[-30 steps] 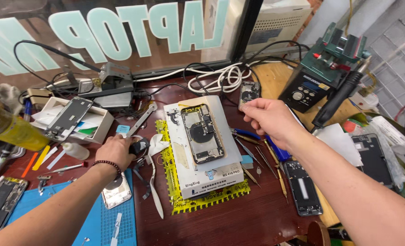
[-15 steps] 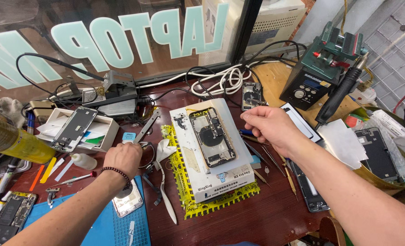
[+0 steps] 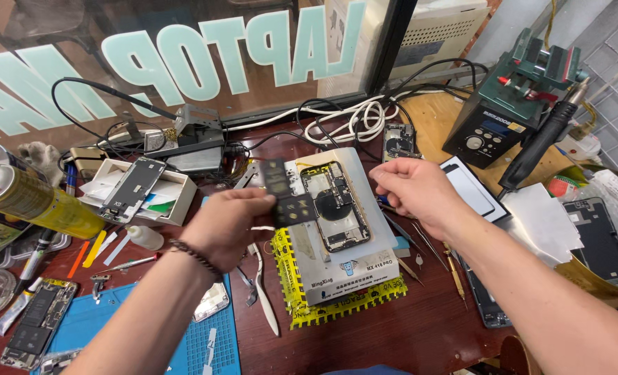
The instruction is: The person works at a cluttered electronics repair bench on a disassembled smartphone. They lift the phone frame, use tweezers to pick at and remove small internal components, reposition the chassis on a box, and continue prying and adjusting parts inside the phone body by hand and with tweezers.
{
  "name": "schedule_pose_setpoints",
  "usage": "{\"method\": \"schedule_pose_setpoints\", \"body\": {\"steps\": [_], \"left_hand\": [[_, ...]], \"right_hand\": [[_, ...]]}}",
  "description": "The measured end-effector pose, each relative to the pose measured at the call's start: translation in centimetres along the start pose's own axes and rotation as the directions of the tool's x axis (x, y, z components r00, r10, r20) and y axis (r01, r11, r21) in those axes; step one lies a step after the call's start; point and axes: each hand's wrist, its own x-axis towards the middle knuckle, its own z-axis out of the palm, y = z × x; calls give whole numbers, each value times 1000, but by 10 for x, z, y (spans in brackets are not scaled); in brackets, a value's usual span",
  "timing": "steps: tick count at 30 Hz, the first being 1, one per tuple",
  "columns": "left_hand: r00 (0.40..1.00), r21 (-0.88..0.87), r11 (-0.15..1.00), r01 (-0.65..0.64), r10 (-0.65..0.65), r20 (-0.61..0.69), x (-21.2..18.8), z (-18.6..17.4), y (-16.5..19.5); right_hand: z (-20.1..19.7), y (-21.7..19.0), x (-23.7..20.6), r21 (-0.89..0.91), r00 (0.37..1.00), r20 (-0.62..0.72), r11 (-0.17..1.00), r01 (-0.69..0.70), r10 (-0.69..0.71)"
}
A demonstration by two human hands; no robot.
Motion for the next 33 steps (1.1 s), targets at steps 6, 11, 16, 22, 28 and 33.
{"method": "schedule_pose_setpoints", "body": {"steps": [6, 11, 16, 22, 28, 33], "left_hand": [[997, 178, 984, 30, -17, -70, 21, 54, -20], [990, 316, 949, 16, 29, -138, 32, 61, -23], [986, 316, 949, 12, 40, -159, 36, 65, -27], [974, 367, 928, -66, 140, -179, 29, 73, -25], [948, 519, 853, -42, 198, -249, 17, 77, -14], [940, 577, 816, -15, 208, -269, 13, 81, -7]], "right_hand": [[25, 1, -10, -152, 997, 38, 986, 67, -62], [27, 4, -14, -243, 989, 39, 958, 151, -146], [30, 8, -9, -269, 987, 29, 949, 163, -161], [40, 10, -7, -435, 924, 42, 826, 359, -379], [48, 10, -28, -579, 890, 49, 713, 395, -454], [49, 4, -39, -574, 820, 109, 638, 514, -562]]}}
